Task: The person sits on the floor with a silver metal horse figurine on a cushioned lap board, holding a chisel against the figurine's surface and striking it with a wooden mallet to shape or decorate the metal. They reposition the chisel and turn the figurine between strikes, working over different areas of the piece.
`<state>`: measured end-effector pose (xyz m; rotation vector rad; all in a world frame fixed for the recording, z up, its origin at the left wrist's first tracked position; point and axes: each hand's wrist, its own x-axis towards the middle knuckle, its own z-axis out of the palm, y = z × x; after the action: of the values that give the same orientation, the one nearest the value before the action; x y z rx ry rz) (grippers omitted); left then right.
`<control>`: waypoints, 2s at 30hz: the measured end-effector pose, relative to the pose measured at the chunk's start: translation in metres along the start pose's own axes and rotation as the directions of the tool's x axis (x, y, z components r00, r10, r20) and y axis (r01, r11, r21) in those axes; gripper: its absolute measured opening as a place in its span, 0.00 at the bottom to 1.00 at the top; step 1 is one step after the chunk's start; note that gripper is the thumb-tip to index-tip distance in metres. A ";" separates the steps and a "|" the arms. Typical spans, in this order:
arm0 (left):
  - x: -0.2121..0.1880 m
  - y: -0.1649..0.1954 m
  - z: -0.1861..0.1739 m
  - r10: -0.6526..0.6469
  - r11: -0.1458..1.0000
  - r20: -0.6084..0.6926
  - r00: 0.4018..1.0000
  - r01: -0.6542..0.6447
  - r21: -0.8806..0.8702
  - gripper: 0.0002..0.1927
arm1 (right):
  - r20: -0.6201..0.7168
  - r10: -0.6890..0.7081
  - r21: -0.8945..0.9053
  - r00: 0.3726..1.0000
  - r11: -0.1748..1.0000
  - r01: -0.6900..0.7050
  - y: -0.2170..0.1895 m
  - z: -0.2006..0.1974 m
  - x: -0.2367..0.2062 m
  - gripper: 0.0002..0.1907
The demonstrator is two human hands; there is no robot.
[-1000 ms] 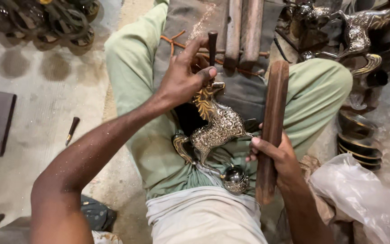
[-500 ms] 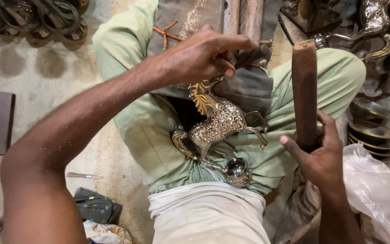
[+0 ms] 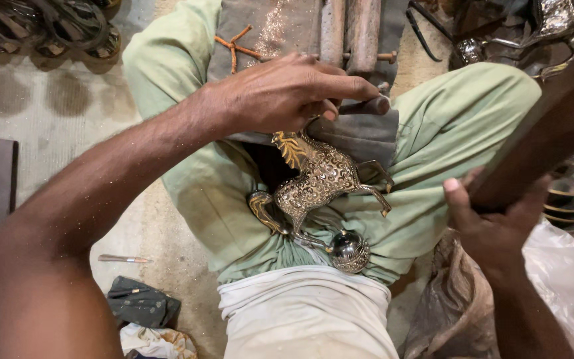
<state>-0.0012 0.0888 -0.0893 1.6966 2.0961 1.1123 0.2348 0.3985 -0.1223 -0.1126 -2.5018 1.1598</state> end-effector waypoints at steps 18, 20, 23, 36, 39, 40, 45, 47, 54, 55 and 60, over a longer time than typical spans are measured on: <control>-0.005 -0.004 0.018 -0.117 0.989 -0.200 0.973 0.134 0.070 0.29 | 0.263 0.040 -0.362 0.964 0.930 0.060 -0.029 -0.009 0.022 0.35; -0.006 -0.001 0.021 -0.143 0.984 -0.217 0.965 0.163 0.076 0.29 | 0.323 0.012 -0.381 0.946 0.917 0.118 -0.032 -0.009 0.023 0.34; -0.005 0.000 0.024 -0.229 0.963 -0.206 0.951 0.252 0.095 0.27 | 0.306 0.106 -0.362 0.946 0.932 0.013 -0.035 -0.010 0.027 0.34; -0.002 -0.002 0.032 -0.256 0.948 -0.300 0.919 0.299 0.109 0.28 | 0.448 0.227 -0.294 0.865 0.951 -0.097 -0.031 -0.011 0.047 0.34; -0.001 -0.002 0.034 -0.305 0.930 -0.271 0.913 0.347 0.123 0.25 | 0.440 0.312 -0.292 0.842 0.937 -0.194 -0.028 -0.009 0.048 0.34; -0.001 -0.003 0.034 -0.319 0.923 -0.259 0.912 0.360 0.132 0.24 | 0.471 0.183 -0.305 0.863 0.952 -0.035 -0.027 -0.009 0.049 0.34; -0.006 0.000 0.032 -0.293 0.940 -0.287 0.912 0.330 0.089 0.27 | 0.451 0.214 -0.262 0.866 0.960 -0.101 -0.018 -0.006 0.052 0.33; -0.009 0.002 0.031 -0.312 0.936 -0.285 0.906 0.345 0.071 0.27 | 0.579 0.193 -0.319 0.793 0.948 0.002 -0.012 -0.009 0.056 0.36; -0.011 0.004 0.029 -0.286 0.949 -0.249 0.925 0.310 0.061 0.25 | 0.516 0.200 -0.289 0.833 0.956 -0.050 -0.002 -0.009 0.046 0.35; -0.011 0.004 0.027 -0.289 0.947 -0.228 0.930 0.312 0.071 0.24 | 0.449 0.106 -0.191 0.887 0.981 -0.020 -0.003 -0.007 0.043 0.32; -0.010 0.007 0.022 -0.214 0.966 -0.165 0.963 0.234 0.112 0.25 | 0.443 0.164 -0.220 0.882 0.973 -0.071 -0.016 0.000 0.028 0.36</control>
<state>0.0206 0.0888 -0.1027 1.4187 2.4331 1.0852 0.2102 0.3944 -0.1023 -0.0466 -3.0690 1.0782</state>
